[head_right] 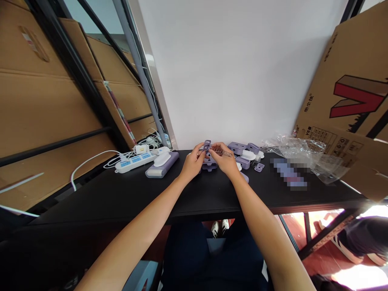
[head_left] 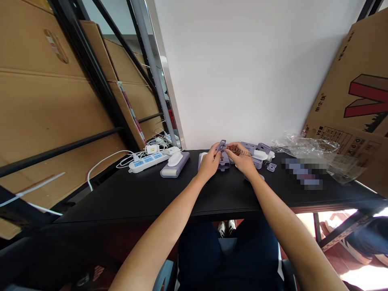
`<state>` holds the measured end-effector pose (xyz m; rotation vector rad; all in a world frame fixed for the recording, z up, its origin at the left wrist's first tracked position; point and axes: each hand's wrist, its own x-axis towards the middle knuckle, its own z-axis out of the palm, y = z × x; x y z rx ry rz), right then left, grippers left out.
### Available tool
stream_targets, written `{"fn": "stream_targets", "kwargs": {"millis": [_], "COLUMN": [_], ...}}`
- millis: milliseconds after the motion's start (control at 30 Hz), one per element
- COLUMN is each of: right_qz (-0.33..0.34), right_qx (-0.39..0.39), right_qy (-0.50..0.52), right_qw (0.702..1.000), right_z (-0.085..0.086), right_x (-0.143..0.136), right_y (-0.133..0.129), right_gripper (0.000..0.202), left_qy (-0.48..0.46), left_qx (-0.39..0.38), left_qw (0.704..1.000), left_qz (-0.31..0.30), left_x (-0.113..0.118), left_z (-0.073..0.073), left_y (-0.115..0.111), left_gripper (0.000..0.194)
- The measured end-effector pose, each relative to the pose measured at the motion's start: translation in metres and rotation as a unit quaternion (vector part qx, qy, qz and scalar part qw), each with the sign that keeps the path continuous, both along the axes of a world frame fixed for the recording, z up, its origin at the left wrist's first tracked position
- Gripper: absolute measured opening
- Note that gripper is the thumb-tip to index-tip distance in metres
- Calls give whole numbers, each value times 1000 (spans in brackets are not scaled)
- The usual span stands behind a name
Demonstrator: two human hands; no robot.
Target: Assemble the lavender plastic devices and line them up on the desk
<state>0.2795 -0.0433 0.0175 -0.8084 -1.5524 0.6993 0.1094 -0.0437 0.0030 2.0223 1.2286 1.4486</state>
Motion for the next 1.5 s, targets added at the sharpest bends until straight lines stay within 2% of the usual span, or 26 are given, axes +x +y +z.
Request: {"fn": "stream_targets", "kwargs": {"millis": [400, 633, 1200, 1500], "right_qz": [-13, -15, -2, -30], "right_qx": [13, 21, 6, 4], "right_qy": [-8, -4, 17, 9], "right_qw": [1000, 1000, 1000, 999], "right_z": [-5, -5, -4, -5], "right_x": [-2, -1, -1, -1], "right_y": [5, 4, 5, 5], "right_gripper": [39, 36, 39, 38], "left_qy": [0, -40, -20, -13], "left_qx": [-2, -38, -18, -12], "left_qw": [1000, 998, 1000, 1000], "left_qz": [-5, -22, -11, -19], "left_x": [0, 1, 1, 2], "left_z": [-2, -5, -5, -7], "left_y": [3, 7, 4, 6], "left_gripper": [40, 41, 39, 40]}}
